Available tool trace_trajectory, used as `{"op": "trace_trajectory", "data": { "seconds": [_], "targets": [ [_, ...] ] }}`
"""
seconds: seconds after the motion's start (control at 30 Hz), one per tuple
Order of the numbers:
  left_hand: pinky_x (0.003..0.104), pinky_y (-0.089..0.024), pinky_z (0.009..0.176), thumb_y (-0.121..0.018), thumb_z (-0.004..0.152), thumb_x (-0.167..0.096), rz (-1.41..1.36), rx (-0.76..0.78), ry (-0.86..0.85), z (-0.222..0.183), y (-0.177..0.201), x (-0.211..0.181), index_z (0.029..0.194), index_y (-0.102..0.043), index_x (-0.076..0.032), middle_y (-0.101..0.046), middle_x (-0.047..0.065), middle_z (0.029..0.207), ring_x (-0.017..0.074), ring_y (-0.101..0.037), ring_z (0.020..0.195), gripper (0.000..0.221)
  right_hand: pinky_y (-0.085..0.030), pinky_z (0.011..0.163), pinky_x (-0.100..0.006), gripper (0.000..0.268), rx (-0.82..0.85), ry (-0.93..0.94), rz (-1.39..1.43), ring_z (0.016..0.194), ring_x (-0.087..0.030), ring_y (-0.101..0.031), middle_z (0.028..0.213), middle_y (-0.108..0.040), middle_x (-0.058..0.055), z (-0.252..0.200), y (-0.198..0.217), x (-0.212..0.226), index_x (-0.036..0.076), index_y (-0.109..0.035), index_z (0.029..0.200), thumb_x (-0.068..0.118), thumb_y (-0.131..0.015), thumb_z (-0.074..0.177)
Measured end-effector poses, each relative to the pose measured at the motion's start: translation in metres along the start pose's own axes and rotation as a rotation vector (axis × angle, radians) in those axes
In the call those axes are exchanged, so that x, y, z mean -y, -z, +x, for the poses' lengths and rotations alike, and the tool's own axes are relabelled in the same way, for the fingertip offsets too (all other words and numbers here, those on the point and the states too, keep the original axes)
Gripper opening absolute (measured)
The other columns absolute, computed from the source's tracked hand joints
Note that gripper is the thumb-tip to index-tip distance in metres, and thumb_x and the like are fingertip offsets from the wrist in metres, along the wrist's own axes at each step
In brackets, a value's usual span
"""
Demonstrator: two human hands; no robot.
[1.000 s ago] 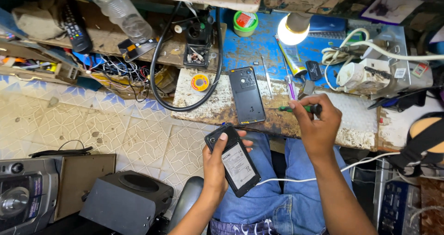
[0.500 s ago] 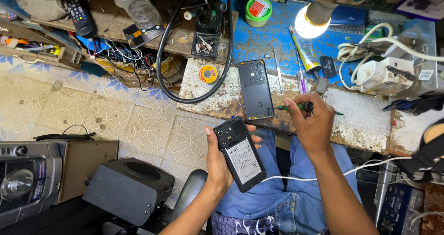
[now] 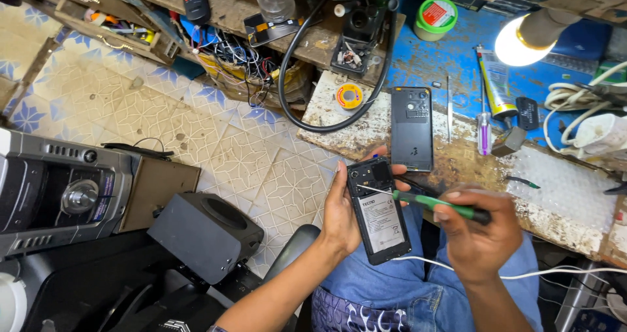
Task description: Using a precision screwdriver to remove or install screws on a smartphone's internal panel.
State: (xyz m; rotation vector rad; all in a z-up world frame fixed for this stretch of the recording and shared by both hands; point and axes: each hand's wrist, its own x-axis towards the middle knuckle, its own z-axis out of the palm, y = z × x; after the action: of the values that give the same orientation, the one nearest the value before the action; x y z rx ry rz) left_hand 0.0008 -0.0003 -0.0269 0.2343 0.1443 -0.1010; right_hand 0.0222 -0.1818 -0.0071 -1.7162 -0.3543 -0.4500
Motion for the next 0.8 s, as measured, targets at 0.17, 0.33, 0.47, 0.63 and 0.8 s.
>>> {"op": "trace_trajectory", "data": {
  "seconds": [0.17, 0.33, 0.47, 0.63, 0.8],
  "targets": [
    [0.049, -0.059, 0.091, -0.040, 0.109, -0.055, -0.055, 0.030, -0.014, 0.000, -0.002, -0.001, 0.154, -0.044, -0.002, -0.062, 0.029, 0.134, 0.0371, -0.069, 0.110, 0.070, -0.057, 0.094, -0.038, 0.017, 0.156, 0.059, -0.050, 0.097, -0.028, -0.067, 0.101, -0.063, -0.012, 0.006, -0.014, 0.007, 0.001, -0.059, 0.106, 0.008, -0.071, 0.096],
    [0.046, -0.059, 0.091, -0.039, 0.108, -0.057, -0.034, 0.016, -0.005, -0.001, -0.001, -0.001, 0.153, -0.047, -0.003, -0.063, 0.027, 0.135, 0.0356, -0.069, 0.108, 0.071, -0.055, 0.095, -0.039, 0.014, 0.213, 0.069, -0.038, 0.094, -0.026, -0.066, 0.099, -0.062, -0.011, 0.008, -0.017, 0.005, 0.002, -0.058, 0.105, 0.006, -0.069, 0.097],
    [0.044, -0.060, 0.090, -0.040, 0.109, -0.057, -0.058, 0.022, -0.016, 0.001, 0.001, 0.001, 0.153, -0.046, -0.002, -0.064, 0.025, 0.132, 0.0342, -0.070, 0.106, 0.071, -0.055, 0.093, -0.040, 0.014, 0.241, 0.080, -0.070, 0.094, -0.028, -0.066, 0.097, -0.063, -0.012, 0.010, -0.020, 0.003, 0.001, -0.058, 0.103, 0.008, -0.069, 0.098],
    [0.043, -0.058, 0.089, -0.040, 0.109, -0.057, -0.060, 0.002, -0.007, 0.001, 0.005, 0.003, 0.152, -0.048, -0.005, -0.066, 0.024, 0.131, 0.0328, -0.070, 0.107, 0.068, -0.055, 0.093, -0.041, 0.015, 0.224, 0.093, -0.124, 0.094, -0.029, -0.067, 0.098, -0.063, -0.013, 0.008, -0.019, 0.002, 0.000, -0.059, 0.102, 0.010, -0.070, 0.098],
    [0.042, -0.059, 0.089, -0.041, 0.109, -0.057, -0.074, 0.017, -0.010, 0.001, 0.003, 0.002, 0.151, -0.048, -0.003, -0.066, 0.024, 0.129, 0.0332, -0.070, 0.107, 0.068, -0.055, 0.091, -0.041, 0.014, 0.235, 0.096, -0.105, 0.093, -0.029, -0.067, 0.097, -0.064, -0.013, 0.008, -0.021, 0.000, 0.000, -0.059, 0.102, 0.009, -0.069, 0.098]
  ]
}}
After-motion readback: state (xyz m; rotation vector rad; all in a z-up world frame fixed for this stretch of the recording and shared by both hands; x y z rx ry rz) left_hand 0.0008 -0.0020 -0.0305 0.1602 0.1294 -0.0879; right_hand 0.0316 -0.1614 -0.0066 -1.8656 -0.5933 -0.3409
